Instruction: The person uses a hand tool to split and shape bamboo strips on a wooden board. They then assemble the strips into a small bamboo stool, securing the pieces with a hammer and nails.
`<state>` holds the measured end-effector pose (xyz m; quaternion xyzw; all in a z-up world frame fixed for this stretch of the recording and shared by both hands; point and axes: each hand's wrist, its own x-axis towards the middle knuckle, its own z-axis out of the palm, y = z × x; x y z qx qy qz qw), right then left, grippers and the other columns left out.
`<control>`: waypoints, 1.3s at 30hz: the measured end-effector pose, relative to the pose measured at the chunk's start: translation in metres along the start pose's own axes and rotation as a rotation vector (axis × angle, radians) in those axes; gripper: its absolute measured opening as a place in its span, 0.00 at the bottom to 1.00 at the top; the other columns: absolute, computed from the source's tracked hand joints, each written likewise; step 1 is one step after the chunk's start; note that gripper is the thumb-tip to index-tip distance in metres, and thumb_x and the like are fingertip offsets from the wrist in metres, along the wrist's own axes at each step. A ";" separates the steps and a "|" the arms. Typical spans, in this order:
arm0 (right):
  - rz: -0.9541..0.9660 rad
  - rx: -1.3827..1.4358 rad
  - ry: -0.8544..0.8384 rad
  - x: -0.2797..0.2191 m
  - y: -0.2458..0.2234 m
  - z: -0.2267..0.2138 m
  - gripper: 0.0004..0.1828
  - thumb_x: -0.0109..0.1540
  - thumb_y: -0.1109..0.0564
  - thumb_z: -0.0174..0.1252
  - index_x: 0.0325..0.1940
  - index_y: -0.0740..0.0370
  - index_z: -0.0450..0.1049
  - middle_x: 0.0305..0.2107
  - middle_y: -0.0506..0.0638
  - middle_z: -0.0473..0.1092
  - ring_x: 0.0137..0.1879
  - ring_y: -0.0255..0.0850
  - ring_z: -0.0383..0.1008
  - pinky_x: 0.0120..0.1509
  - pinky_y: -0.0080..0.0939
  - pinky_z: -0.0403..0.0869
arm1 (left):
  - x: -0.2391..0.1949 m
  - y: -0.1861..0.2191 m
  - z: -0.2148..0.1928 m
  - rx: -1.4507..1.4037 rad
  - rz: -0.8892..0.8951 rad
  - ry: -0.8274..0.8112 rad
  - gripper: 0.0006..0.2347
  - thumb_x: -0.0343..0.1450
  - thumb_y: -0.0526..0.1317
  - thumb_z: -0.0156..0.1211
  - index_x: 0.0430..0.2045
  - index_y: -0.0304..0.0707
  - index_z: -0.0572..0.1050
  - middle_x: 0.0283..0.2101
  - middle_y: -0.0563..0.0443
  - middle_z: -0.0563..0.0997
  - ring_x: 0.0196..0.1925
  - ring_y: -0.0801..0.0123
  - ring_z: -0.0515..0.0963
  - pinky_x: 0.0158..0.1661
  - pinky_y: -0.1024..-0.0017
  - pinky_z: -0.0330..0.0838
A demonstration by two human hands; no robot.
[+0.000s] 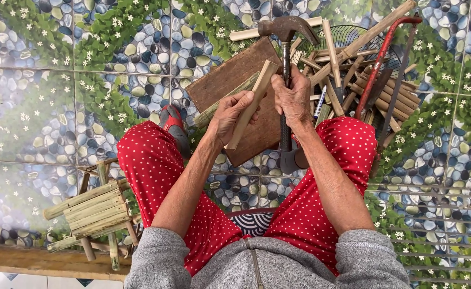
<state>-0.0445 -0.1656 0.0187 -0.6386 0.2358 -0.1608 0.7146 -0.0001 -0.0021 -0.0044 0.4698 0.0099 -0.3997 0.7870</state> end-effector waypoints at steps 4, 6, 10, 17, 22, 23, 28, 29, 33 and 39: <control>0.013 -0.006 -0.016 0.001 0.001 -0.002 0.05 0.68 0.59 0.58 0.42 0.64 0.70 0.12 0.46 0.59 0.11 0.32 0.60 0.10 0.29 0.62 | -0.004 0.005 0.005 -0.025 -0.020 0.009 0.13 0.72 0.46 0.66 0.37 0.34 0.80 0.29 0.43 0.82 0.25 0.69 0.85 0.29 0.75 0.84; 0.015 -0.012 -0.014 0.001 0.003 -0.001 0.04 0.67 0.60 0.58 0.41 0.64 0.71 0.13 0.47 0.59 0.11 0.31 0.59 0.10 0.28 0.61 | -0.006 0.007 0.006 -0.037 -0.030 0.015 0.14 0.73 0.47 0.65 0.39 0.32 0.81 0.29 0.39 0.83 0.25 0.66 0.86 0.28 0.74 0.84; 0.014 -0.011 -0.016 -0.001 -0.003 -0.001 0.05 0.68 0.60 0.58 0.42 0.64 0.71 0.13 0.46 0.58 0.11 0.31 0.59 0.10 0.29 0.61 | -0.007 0.004 0.007 -0.063 -0.032 0.012 0.14 0.73 0.46 0.64 0.39 0.31 0.81 0.28 0.38 0.82 0.25 0.65 0.86 0.28 0.73 0.85; 0.008 -0.033 -0.012 -0.001 -0.006 -0.003 0.05 0.68 0.60 0.58 0.44 0.64 0.71 0.13 0.46 0.59 0.12 0.31 0.59 0.10 0.28 0.62 | 0.000 -0.001 0.000 0.093 0.058 0.035 0.15 0.73 0.47 0.65 0.41 0.29 0.81 0.28 0.39 0.83 0.26 0.67 0.85 0.29 0.72 0.84; -0.051 -0.103 0.015 0.000 -0.014 -0.008 0.08 0.71 0.59 0.53 0.51 0.64 0.73 0.16 0.47 0.64 0.15 0.29 0.63 0.12 0.26 0.64 | 0.006 0.002 -0.018 0.897 0.566 0.174 0.14 0.73 0.49 0.69 0.47 0.43 0.83 0.35 0.46 0.78 0.35 0.64 0.79 0.37 0.68 0.74; -0.023 -0.108 0.049 -0.001 -0.019 -0.008 0.06 0.69 0.57 0.52 0.48 0.59 0.73 0.15 0.42 0.59 0.14 0.28 0.58 0.13 0.28 0.61 | 0.006 0.001 -0.017 1.102 0.598 0.216 0.15 0.74 0.49 0.65 0.48 0.40 0.80 0.38 0.47 0.75 0.39 0.61 0.75 0.37 0.66 0.71; -0.005 -0.066 0.107 0.002 -0.019 -0.012 0.06 0.69 0.57 0.51 0.46 0.57 0.72 0.13 0.37 0.56 0.13 0.25 0.53 0.12 0.28 0.57 | 0.024 -0.025 -0.030 1.483 0.665 0.354 0.14 0.72 0.45 0.66 0.47 0.38 0.76 0.40 0.48 0.70 0.44 0.59 0.68 0.42 0.63 0.66; -0.005 -0.074 0.099 0.001 -0.019 -0.014 0.06 0.69 0.56 0.50 0.46 0.57 0.72 0.14 0.37 0.55 0.13 0.25 0.52 0.12 0.29 0.57 | 0.027 -0.029 -0.032 1.509 0.684 0.372 0.14 0.72 0.45 0.67 0.46 0.38 0.76 0.40 0.48 0.68 0.44 0.57 0.67 0.42 0.61 0.64; 0.012 -0.152 0.063 -0.001 -0.026 -0.016 0.07 0.69 0.56 0.49 0.45 0.57 0.72 0.14 0.38 0.55 0.13 0.27 0.52 0.13 0.30 0.55 | 0.033 -0.035 -0.034 1.551 0.738 0.421 0.14 0.70 0.41 0.70 0.45 0.38 0.74 0.42 0.46 0.66 0.44 0.54 0.65 0.40 0.60 0.60; 0.104 -0.320 -0.087 -0.009 -0.043 -0.017 0.15 0.71 0.42 0.49 0.46 0.53 0.71 0.13 0.38 0.53 0.14 0.27 0.50 0.15 0.30 0.51 | 0.038 -0.036 -0.035 1.636 0.738 0.439 0.15 0.70 0.42 0.70 0.46 0.38 0.73 0.43 0.45 0.67 0.45 0.54 0.66 0.42 0.59 0.62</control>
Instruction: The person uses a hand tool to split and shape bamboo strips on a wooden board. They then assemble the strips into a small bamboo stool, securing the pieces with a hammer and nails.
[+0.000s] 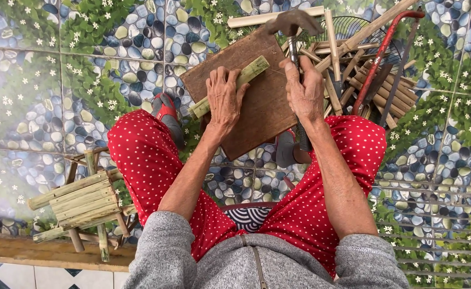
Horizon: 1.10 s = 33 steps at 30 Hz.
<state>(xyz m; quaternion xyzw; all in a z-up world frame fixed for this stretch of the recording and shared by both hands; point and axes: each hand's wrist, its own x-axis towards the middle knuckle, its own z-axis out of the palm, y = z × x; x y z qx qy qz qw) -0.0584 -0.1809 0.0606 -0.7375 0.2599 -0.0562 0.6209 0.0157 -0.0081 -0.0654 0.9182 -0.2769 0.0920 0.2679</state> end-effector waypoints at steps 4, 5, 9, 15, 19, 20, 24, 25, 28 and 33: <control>-0.234 -0.283 -0.018 -0.007 0.036 -0.004 0.16 0.76 0.49 0.47 0.48 0.59 0.77 0.20 0.55 0.70 0.25 0.42 0.73 0.27 0.39 0.72 | 0.001 -0.004 -0.009 -0.110 -0.007 -0.009 0.14 0.70 0.44 0.69 0.44 0.43 0.72 0.41 0.54 0.63 0.44 0.62 0.64 0.45 0.66 0.61; -0.278 -0.351 -0.038 -0.015 0.032 -0.002 0.16 0.77 0.50 0.46 0.50 0.61 0.76 0.27 0.60 0.74 0.30 0.51 0.77 0.34 0.47 0.74 | 0.002 -0.003 -0.013 -0.147 -0.010 0.001 0.14 0.70 0.43 0.69 0.43 0.42 0.72 0.40 0.53 0.64 0.43 0.62 0.64 0.44 0.67 0.61; -0.321 -0.618 -0.082 -0.032 0.023 0.001 0.14 0.76 0.46 0.47 0.53 0.55 0.73 0.37 0.57 0.80 0.42 0.61 0.81 0.44 0.59 0.78 | 0.003 -0.007 -0.012 -0.228 -0.020 -0.001 0.15 0.67 0.41 0.73 0.42 0.41 0.73 0.40 0.52 0.66 0.44 0.61 0.66 0.44 0.66 0.63; -0.386 -0.749 -0.071 -0.030 0.034 0.007 0.10 0.74 0.47 0.50 0.53 0.51 0.72 0.34 0.61 0.79 0.41 0.59 0.82 0.43 0.55 0.79 | -0.004 0.006 -0.042 -0.177 -0.069 -0.060 0.20 0.62 0.37 0.75 0.46 0.44 0.73 0.43 0.54 0.67 0.46 0.61 0.66 0.45 0.66 0.61; -0.419 -0.735 -0.090 -0.034 0.041 0.013 0.09 0.74 0.49 0.52 0.52 0.53 0.73 0.33 0.62 0.79 0.40 0.58 0.82 0.43 0.54 0.80 | -0.019 -0.021 -0.023 -0.090 -0.088 -0.048 0.21 0.62 0.38 0.74 0.48 0.46 0.74 0.43 0.55 0.67 0.47 0.63 0.66 0.44 0.65 0.60; -0.425 -0.757 -0.114 -0.036 0.049 0.015 0.10 0.74 0.48 0.52 0.52 0.53 0.73 0.33 0.62 0.79 0.40 0.58 0.82 0.43 0.55 0.80 | -0.022 -0.025 -0.016 -0.087 -0.086 -0.029 0.17 0.64 0.35 0.71 0.45 0.45 0.74 0.43 0.55 0.67 0.46 0.63 0.67 0.43 0.67 0.61; -0.436 -0.825 -0.106 -0.039 0.055 0.019 0.11 0.72 0.47 0.54 0.53 0.53 0.74 0.34 0.59 0.79 0.42 0.56 0.82 0.43 0.55 0.80 | -0.019 -0.030 -0.015 -0.180 -0.068 0.013 0.10 0.69 0.34 0.66 0.41 0.43 0.75 0.40 0.55 0.67 0.43 0.62 0.66 0.40 0.68 0.62; -0.430 -0.825 -0.106 -0.042 0.057 0.020 0.11 0.72 0.47 0.54 0.53 0.53 0.74 0.34 0.59 0.79 0.42 0.56 0.82 0.43 0.55 0.80 | -0.021 -0.027 -0.016 -0.182 -0.068 0.007 0.10 0.69 0.34 0.66 0.41 0.43 0.75 0.40 0.55 0.67 0.43 0.62 0.66 0.40 0.68 0.62; -0.419 -0.839 -0.040 -0.037 0.057 0.024 0.13 0.73 0.47 0.51 0.54 0.55 0.74 0.31 0.63 0.78 0.39 0.61 0.81 0.40 0.60 0.79 | -0.012 -0.028 -0.016 -0.243 -0.085 0.002 0.11 0.66 0.32 0.68 0.38 0.42 0.75 0.38 0.54 0.68 0.43 0.60 0.68 0.43 0.68 0.65; -0.366 -0.817 -0.100 -0.051 0.042 0.021 0.14 0.74 0.47 0.52 0.54 0.55 0.77 0.29 0.62 0.78 0.37 0.57 0.82 0.42 0.55 0.80 | -0.012 -0.026 -0.022 -0.323 -0.109 -0.016 0.07 0.69 0.33 0.62 0.37 0.41 0.74 0.37 0.51 0.68 0.43 0.55 0.69 0.43 0.64 0.67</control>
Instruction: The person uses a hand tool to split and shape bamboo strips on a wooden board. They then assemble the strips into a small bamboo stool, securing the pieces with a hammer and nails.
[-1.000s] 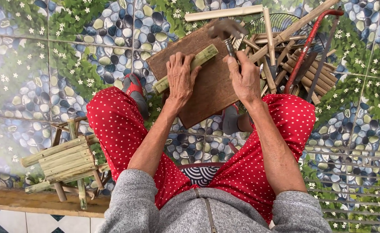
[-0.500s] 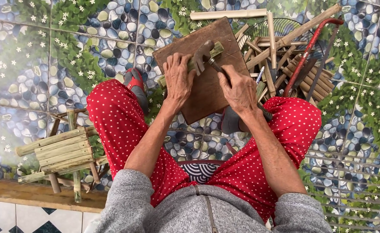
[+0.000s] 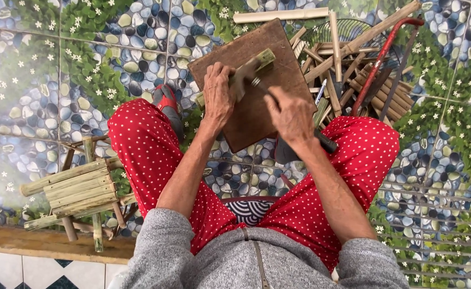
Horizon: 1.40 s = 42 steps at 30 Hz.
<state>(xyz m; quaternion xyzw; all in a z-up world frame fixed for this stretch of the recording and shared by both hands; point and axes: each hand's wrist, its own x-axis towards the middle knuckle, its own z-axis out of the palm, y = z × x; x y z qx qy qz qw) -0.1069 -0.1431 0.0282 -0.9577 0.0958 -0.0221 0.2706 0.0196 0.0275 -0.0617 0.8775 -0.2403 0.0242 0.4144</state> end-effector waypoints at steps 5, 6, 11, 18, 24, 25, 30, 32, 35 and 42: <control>0.034 0.015 0.028 0.008 0.002 -0.015 0.14 0.73 0.46 0.51 0.56 0.55 0.75 0.32 0.64 0.78 0.41 0.62 0.81 0.43 0.60 0.78 | 0.003 0.003 0.000 0.022 -0.034 -0.044 0.13 0.64 0.35 0.72 0.36 0.41 0.73 0.38 0.53 0.68 0.46 0.55 0.69 0.45 0.62 0.68; 0.040 0.047 -0.001 0.004 -0.001 -0.014 0.14 0.73 0.46 0.51 0.55 0.53 0.75 0.32 0.62 0.79 0.41 0.60 0.82 0.44 0.57 0.79 | 0.000 0.002 0.001 0.029 -0.044 -0.051 0.13 0.64 0.34 0.71 0.37 0.41 0.72 0.38 0.52 0.68 0.45 0.56 0.69 0.45 0.61 0.68; 0.017 0.024 0.009 0.004 0.014 -0.002 0.14 0.73 0.47 0.53 0.55 0.56 0.76 0.31 0.64 0.78 0.39 0.58 0.82 0.42 0.55 0.79 | -0.001 0.000 0.003 0.026 -0.036 -0.059 0.12 0.65 0.33 0.70 0.37 0.42 0.72 0.39 0.52 0.67 0.46 0.55 0.70 0.45 0.61 0.68; -0.013 0.037 0.028 0.003 -0.006 -0.011 0.13 0.71 0.49 0.56 0.53 0.59 0.78 0.32 0.66 0.78 0.41 0.63 0.81 0.43 0.60 0.78 | 0.001 0.004 0.000 -0.036 0.025 -0.034 0.05 0.72 0.36 0.58 0.37 0.43 0.68 0.37 0.51 0.63 0.39 0.54 0.65 0.42 0.63 0.64; 0.022 0.053 0.056 0.014 0.012 0.000 0.16 0.72 0.46 0.55 0.54 0.57 0.79 0.35 0.63 0.79 0.43 0.60 0.81 0.45 0.58 0.79 | 0.001 0.012 0.004 0.168 -0.006 -0.061 0.10 0.69 0.32 0.65 0.36 0.40 0.69 0.38 0.50 0.65 0.43 0.54 0.68 0.42 0.61 0.65; 0.033 0.057 0.043 0.012 0.009 -0.004 0.16 0.72 0.46 0.55 0.54 0.57 0.79 0.35 0.63 0.79 0.43 0.60 0.81 0.45 0.58 0.79 | -0.002 0.017 0.000 0.167 -0.016 -0.075 0.10 0.69 0.32 0.65 0.36 0.40 0.69 0.38 0.50 0.65 0.43 0.54 0.68 0.42 0.61 0.65; 0.117 0.311 0.134 0.026 0.033 -0.015 0.13 0.71 0.48 0.58 0.54 0.54 0.80 0.34 0.62 0.78 0.44 0.61 0.80 0.45 0.56 0.78 | -0.002 -0.008 0.039 0.548 0.038 -0.072 0.19 0.62 0.42 0.77 0.39 0.44 0.70 0.42 0.53 0.67 0.48 0.59 0.70 0.43 0.66 0.69; 0.107 0.344 0.159 0.035 0.038 -0.018 0.12 0.72 0.49 0.57 0.53 0.55 0.80 0.33 0.60 0.78 0.40 0.56 0.80 0.43 0.54 0.78 | -0.002 -0.006 0.033 0.469 0.037 -0.052 0.18 0.64 0.38 0.74 0.43 0.41 0.71 0.45 0.51 0.68 0.51 0.57 0.70 0.45 0.66 0.70; 0.157 0.410 0.197 0.035 0.029 -0.025 0.12 0.74 0.48 0.55 0.51 0.52 0.81 0.25 0.51 0.74 0.31 0.44 0.76 0.38 0.45 0.77 | -0.005 0.026 -0.025 0.307 0.023 -0.002 0.21 0.66 0.36 0.73 0.52 0.43 0.71 0.50 0.49 0.69 0.57 0.55 0.70 0.51 0.64 0.68; 0.026 0.598 0.202 0.039 0.021 -0.029 0.15 0.76 0.51 0.52 0.54 0.65 0.78 0.22 0.44 0.68 0.23 0.33 0.69 0.22 0.30 0.70 | -0.037 -0.001 -0.057 0.286 -0.149 -0.183 0.21 0.68 0.50 0.64 0.53 0.43 0.72 0.49 0.44 0.68 0.51 0.48 0.71 0.46 0.53 0.64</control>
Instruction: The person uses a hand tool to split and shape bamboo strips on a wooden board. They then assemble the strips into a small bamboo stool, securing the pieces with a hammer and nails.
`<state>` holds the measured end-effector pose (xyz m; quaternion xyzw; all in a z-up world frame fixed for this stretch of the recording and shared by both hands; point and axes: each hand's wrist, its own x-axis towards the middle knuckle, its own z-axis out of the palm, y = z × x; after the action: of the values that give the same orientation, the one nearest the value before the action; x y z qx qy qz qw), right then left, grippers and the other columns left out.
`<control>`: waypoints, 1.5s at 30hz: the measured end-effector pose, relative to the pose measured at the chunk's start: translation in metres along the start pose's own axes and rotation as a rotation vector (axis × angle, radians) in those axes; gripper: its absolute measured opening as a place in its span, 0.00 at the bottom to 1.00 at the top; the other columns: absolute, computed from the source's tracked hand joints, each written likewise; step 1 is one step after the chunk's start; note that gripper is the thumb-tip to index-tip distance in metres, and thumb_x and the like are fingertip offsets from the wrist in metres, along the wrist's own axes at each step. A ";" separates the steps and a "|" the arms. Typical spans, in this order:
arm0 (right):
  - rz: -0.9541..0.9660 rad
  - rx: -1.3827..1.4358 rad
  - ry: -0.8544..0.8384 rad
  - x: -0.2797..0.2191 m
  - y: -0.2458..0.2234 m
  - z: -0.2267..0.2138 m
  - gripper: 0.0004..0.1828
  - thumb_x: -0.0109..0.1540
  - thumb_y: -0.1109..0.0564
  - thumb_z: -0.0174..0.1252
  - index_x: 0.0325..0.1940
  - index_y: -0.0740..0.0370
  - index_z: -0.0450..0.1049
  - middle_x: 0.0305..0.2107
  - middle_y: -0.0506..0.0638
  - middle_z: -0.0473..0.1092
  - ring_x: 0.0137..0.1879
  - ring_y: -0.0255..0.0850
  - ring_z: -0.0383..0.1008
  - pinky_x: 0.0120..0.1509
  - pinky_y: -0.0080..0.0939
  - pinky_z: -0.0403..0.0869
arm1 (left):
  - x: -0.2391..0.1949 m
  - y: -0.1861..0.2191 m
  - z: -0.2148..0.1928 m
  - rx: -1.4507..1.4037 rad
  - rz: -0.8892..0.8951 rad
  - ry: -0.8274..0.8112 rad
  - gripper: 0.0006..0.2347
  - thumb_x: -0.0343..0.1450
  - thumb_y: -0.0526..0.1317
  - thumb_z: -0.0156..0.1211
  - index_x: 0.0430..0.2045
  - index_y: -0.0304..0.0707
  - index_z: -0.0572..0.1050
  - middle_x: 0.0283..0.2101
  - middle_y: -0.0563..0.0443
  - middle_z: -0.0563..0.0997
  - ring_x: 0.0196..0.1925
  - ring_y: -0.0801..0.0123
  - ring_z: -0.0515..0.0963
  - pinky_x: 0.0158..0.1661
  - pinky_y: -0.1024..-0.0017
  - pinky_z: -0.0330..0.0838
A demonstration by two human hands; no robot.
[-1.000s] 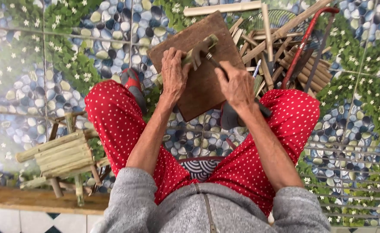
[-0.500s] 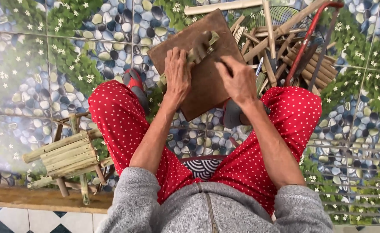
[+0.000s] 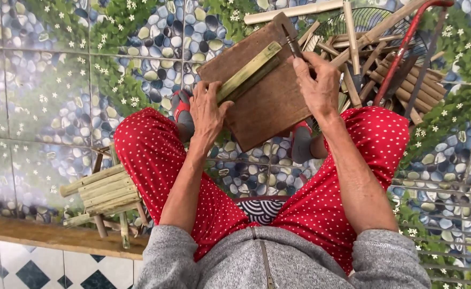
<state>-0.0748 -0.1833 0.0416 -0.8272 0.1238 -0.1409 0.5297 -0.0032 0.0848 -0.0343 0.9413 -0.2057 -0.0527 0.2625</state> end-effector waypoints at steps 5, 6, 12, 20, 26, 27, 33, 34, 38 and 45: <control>0.037 0.115 0.006 0.001 -0.007 -0.001 0.18 0.74 0.48 0.51 0.51 0.64 0.79 0.20 0.41 0.64 0.22 0.30 0.63 0.21 0.28 0.64 | 0.005 0.005 -0.001 -0.051 -0.030 0.028 0.13 0.72 0.38 0.68 0.43 0.40 0.67 0.45 0.44 0.66 0.37 0.52 0.75 0.29 0.57 0.72; 0.054 0.090 0.016 0.001 -0.008 -0.003 0.16 0.74 0.50 0.51 0.51 0.62 0.79 0.21 0.42 0.66 0.23 0.30 0.66 0.21 0.28 0.66 | 0.007 0.003 -0.001 -0.056 -0.034 0.000 0.14 0.71 0.37 0.68 0.40 0.40 0.65 0.44 0.43 0.65 0.35 0.49 0.74 0.30 0.55 0.70; 0.171 0.239 0.044 0.009 -0.005 0.003 0.15 0.72 0.46 0.54 0.48 0.59 0.79 0.17 0.34 0.57 0.19 0.26 0.55 0.19 0.25 0.57 | 0.011 0.007 -0.025 -0.014 0.071 -0.083 0.06 0.77 0.40 0.51 0.38 0.39 0.63 0.39 0.43 0.70 0.34 0.55 0.68 0.39 0.58 0.63; 0.261 0.350 -0.016 0.019 -0.001 0.012 0.14 0.72 0.49 0.54 0.53 0.60 0.77 0.19 0.38 0.63 0.19 0.25 0.58 0.16 0.24 0.59 | 0.054 0.003 -0.078 -0.471 0.149 0.167 0.13 0.72 0.36 0.67 0.49 0.34 0.73 0.46 0.43 0.82 0.40 0.65 0.83 0.36 0.75 0.82; 0.208 0.152 -0.111 0.018 -0.004 0.025 0.16 0.72 0.46 0.51 0.52 0.59 0.75 0.20 0.41 0.65 0.21 0.30 0.64 0.20 0.29 0.65 | 0.093 0.016 -0.087 -0.730 0.228 0.225 0.24 0.73 0.56 0.65 0.52 0.35 0.74 0.38 0.49 0.81 0.34 0.71 0.81 0.30 0.78 0.81; 0.212 0.098 -0.137 0.019 -0.011 0.026 0.14 0.73 0.46 0.50 0.48 0.55 0.75 0.20 0.40 0.64 0.23 0.30 0.64 0.21 0.30 0.64 | 0.101 0.017 -0.084 -0.802 0.279 0.212 0.25 0.73 0.57 0.65 0.53 0.33 0.74 0.37 0.50 0.80 0.34 0.71 0.80 0.31 0.78 0.80; 0.122 -0.148 -0.141 0.016 0.002 0.036 0.25 0.71 0.33 0.40 0.42 0.51 0.73 0.17 0.39 0.66 0.23 0.33 0.65 0.26 0.37 0.61 | 0.122 0.014 -0.071 -0.883 0.281 0.338 0.13 0.79 0.50 0.58 0.51 0.45 0.71 0.45 0.46 0.82 0.44 0.65 0.85 0.41 0.68 0.89; 0.119 -0.152 -0.151 0.016 0.003 0.036 0.25 0.71 0.33 0.40 0.42 0.51 0.73 0.17 0.39 0.66 0.23 0.33 0.65 0.26 0.37 0.61 | 0.124 0.017 -0.074 -0.885 0.272 0.346 0.13 0.79 0.50 0.58 0.51 0.45 0.71 0.45 0.46 0.82 0.44 0.65 0.85 0.41 0.68 0.89; 0.108 -0.272 -0.150 0.018 -0.001 0.035 0.26 0.71 0.33 0.39 0.49 0.51 0.74 0.21 0.41 0.70 0.25 0.37 0.68 0.26 0.42 0.61 | 0.133 0.021 -0.077 -0.751 0.194 0.447 0.14 0.77 0.54 0.56 0.46 0.47 0.72 0.39 0.51 0.80 0.37 0.68 0.87 0.35 0.71 0.92; 0.081 -0.416 -0.239 0.019 -0.026 0.031 0.28 0.72 0.33 0.35 0.50 0.53 0.73 0.19 0.46 0.66 0.23 0.44 0.68 0.23 0.48 0.61 | 0.138 0.029 -0.082 -0.726 0.220 0.447 0.13 0.77 0.54 0.57 0.42 0.48 0.72 0.29 0.60 0.73 0.30 0.78 0.79 0.33 0.79 0.85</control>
<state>-0.0449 -0.1534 0.0552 -0.9236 0.1197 0.0078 0.3642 0.1287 0.0441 0.0519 0.7487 -0.2107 0.1117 0.6185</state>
